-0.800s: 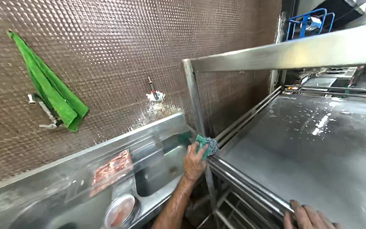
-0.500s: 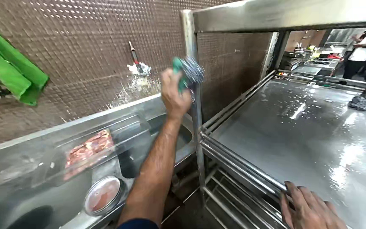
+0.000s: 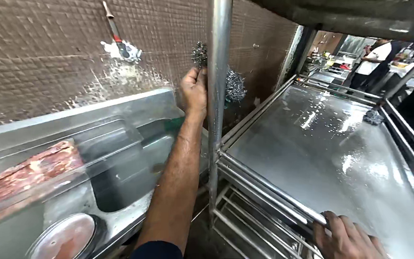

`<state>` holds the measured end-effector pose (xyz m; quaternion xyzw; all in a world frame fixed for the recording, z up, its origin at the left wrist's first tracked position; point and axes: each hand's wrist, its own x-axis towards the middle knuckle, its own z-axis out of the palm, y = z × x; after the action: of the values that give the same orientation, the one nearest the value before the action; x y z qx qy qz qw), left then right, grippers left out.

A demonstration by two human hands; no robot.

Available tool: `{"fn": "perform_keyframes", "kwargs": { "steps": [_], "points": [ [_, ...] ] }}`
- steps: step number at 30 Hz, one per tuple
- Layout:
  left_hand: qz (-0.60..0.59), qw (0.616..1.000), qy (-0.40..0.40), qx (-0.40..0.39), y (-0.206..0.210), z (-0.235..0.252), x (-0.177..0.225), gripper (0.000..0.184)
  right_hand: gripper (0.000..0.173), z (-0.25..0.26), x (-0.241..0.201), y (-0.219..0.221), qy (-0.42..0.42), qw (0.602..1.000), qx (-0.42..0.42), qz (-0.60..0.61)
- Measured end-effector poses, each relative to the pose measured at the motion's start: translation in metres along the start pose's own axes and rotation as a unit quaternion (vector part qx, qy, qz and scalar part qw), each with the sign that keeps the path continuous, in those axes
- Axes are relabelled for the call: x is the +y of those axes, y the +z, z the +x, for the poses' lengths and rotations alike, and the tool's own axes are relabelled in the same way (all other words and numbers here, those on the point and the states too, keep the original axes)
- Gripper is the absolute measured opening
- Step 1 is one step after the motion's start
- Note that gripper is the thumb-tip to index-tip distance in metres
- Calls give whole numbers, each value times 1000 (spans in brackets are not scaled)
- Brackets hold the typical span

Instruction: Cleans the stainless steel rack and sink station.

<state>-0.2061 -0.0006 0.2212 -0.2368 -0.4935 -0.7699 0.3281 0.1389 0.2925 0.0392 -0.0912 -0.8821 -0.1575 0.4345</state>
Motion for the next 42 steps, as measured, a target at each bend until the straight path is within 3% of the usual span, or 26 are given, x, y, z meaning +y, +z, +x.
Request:
{"fn": "perform_keyframes", "kwargs": {
  "steps": [4,8,11,15,21,27,32,35,37,38,40,42],
  "points": [
    [-21,995,-42,82,-35,10,-25,17,22,-1,-2,1,3,1000,13,-16],
    [-116,970,-85,194,-95,-7,-27,25,23,0,-4,3,7,999,21,-24],
    [-147,953,-117,236,-134,-53,-19,36,27,0,-3,0,2,1000,13,-20],
    [-94,929,-197,298,-163,-139,-17,41,48,0,1,-4,-16,1000,-6,0],
    [-109,853,-368,354,-147,-261,4,35,67,6,3,-16,-16,996,-67,64],
    [-116,854,-424,278,-133,-319,14,37,64,26,-18,-21,33,978,-124,166],
    [-172,852,-425,253,-116,-330,29,35,34,54,-80,-29,26,896,-119,428],
    [-227,845,-422,237,-109,-330,39,37,41,51,-141,-21,-14,854,-182,486],
    [-258,837,-421,235,-103,-329,44,36,64,45,-172,-6,49,773,-315,549],
    [-265,832,-425,238,-103,-330,47,37,75,40,-183,5,100,699,-370,604],
    [-263,824,-438,246,-106,-330,48,37,89,35,-197,23,203,486,-440,728],
    [-270,819,-445,241,-113,-332,47,39,86,33,-204,31,254,295,-473,790]
  ]
}}
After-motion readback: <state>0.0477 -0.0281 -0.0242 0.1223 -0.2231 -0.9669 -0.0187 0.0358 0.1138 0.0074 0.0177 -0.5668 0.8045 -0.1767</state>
